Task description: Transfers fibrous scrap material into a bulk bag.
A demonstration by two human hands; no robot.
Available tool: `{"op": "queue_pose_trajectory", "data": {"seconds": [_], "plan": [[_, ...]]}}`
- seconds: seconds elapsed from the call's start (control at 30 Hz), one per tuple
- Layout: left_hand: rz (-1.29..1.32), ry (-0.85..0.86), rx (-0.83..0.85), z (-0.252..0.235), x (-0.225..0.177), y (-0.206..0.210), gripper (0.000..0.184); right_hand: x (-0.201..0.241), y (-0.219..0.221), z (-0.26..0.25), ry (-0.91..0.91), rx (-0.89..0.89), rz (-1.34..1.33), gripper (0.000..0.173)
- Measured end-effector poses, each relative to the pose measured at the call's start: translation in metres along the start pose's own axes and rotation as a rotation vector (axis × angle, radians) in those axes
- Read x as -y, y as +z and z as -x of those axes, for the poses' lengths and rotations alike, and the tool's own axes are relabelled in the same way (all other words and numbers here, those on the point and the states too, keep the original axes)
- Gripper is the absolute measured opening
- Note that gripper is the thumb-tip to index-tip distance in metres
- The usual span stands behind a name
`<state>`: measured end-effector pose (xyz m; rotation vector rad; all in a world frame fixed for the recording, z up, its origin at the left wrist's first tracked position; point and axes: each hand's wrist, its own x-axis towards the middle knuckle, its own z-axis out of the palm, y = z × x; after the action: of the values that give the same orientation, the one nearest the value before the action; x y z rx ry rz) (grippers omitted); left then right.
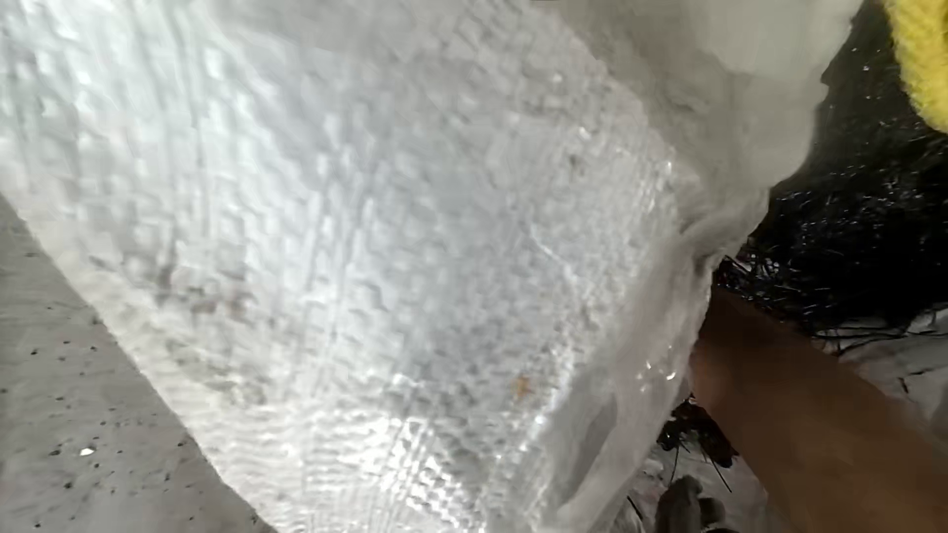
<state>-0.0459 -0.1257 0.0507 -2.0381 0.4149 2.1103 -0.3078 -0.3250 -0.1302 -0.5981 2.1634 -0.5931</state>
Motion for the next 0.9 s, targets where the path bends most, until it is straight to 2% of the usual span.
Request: {"op": "queue_pose_trajectory", "data": {"seconds": [0.07,0.17,0.27,0.3,0.33,0.43,0.5,0.6,0.77,0.83,0.9], "plan": [[0.099,0.064,0.117,-0.021,0.026,-0.015,0.032,-0.010,0.003,0.017,-0.049,-0.053,0.007,0.047],[0.105,0.044,0.098,-0.025,0.026,-0.013,0.033,-0.016,0.023,0.053,-0.055,-0.135,-0.028,0.049],[0.133,0.042,0.059,-0.024,0.026,-0.012,0.033,-0.013,0.041,0.098,-0.124,-0.403,0.013,0.045],[0.157,0.034,0.014,-0.022,0.023,-0.009,0.032,-0.001,0.026,0.119,-0.109,-0.374,0.009,0.040],[0.166,0.023,-0.019,-0.020,0.020,-0.006,0.031,0.021,-0.011,0.143,0.051,-0.090,-0.105,0.035],[0.155,0.014,-0.083,-0.017,0.021,0.000,0.031,-0.012,0.010,0.162,-0.040,-0.417,-0.287,0.027],[0.102,0.041,-0.045,-0.012,0.025,0.004,0.033,-0.033,0.003,0.171,0.046,-0.285,-0.272,0.034],[0.045,0.065,0.006,-0.013,0.035,0.012,0.034,-0.042,-0.016,0.169,0.104,-0.118,-0.175,0.040],[0.000,0.011,0.006,-0.018,0.053,0.007,0.034,0.003,-0.050,0.115,-0.121,-0.242,0.077,0.065],[0.016,0.003,-0.019,-0.017,0.049,0.008,0.033,0.024,-0.053,0.081,-0.147,-0.195,0.240,0.059],[0.042,0.010,-0.016,-0.016,0.043,0.008,0.033,0.041,-0.049,0.064,-0.093,-0.032,0.348,0.036]]}}
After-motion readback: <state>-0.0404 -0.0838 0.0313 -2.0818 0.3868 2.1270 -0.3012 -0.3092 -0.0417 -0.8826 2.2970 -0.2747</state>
